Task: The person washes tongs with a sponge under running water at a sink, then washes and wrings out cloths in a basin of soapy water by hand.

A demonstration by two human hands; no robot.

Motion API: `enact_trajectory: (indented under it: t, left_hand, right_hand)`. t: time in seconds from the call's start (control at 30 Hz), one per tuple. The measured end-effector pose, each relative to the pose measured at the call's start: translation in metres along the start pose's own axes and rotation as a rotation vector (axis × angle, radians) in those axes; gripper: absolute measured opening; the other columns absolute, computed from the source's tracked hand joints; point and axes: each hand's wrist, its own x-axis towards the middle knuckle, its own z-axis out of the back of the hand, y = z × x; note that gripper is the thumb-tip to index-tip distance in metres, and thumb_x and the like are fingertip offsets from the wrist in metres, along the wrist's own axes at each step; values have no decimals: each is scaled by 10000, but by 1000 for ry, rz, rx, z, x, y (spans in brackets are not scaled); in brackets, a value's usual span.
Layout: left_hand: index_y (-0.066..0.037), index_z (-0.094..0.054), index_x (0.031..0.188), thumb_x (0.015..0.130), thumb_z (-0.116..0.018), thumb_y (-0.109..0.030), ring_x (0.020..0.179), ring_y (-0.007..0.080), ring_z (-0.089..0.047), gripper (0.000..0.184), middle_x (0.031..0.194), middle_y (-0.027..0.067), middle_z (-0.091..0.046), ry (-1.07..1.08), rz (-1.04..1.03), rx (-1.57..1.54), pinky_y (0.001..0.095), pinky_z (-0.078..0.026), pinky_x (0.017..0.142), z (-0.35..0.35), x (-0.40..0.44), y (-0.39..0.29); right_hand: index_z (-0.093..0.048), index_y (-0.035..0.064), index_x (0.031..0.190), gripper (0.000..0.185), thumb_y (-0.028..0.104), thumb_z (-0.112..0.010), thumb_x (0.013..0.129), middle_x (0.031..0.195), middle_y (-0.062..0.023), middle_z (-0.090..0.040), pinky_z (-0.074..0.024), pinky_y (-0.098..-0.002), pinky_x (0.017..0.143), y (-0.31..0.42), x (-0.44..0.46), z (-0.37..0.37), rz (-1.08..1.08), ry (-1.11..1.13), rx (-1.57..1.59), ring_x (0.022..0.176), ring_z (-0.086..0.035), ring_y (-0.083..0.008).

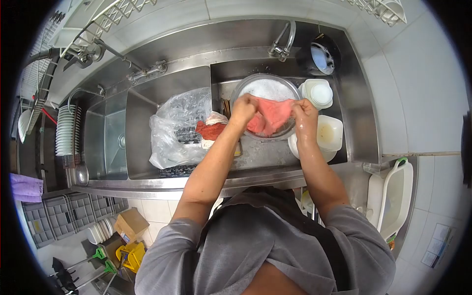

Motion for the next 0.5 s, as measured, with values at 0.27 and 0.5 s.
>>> enact_trajectory:
  t: [0.27,0.5]
  left_hand:
    - [-16,-541,971,951,-495,-181,769,311,-633,172,856,170,-626,-283,-284,122,400,-496,707,34,28,-83]
    - [-20,-561,969,920,-522,-149,822,332,-655,143,840,167,-656,345,-683,187,392,-505,726,2,13,-172]
  right_hand:
    - [-581,20,750,93,44,-638,819,748,-11,-593,-407,-204,604,18,32,96,162,-167,-200,632,-495,-58]
    - [-605,16,1108,457,223,-754,729,1064,-135,-642,-467,-364,813,77,15,-7,643,230,-602,965,-626,-275]
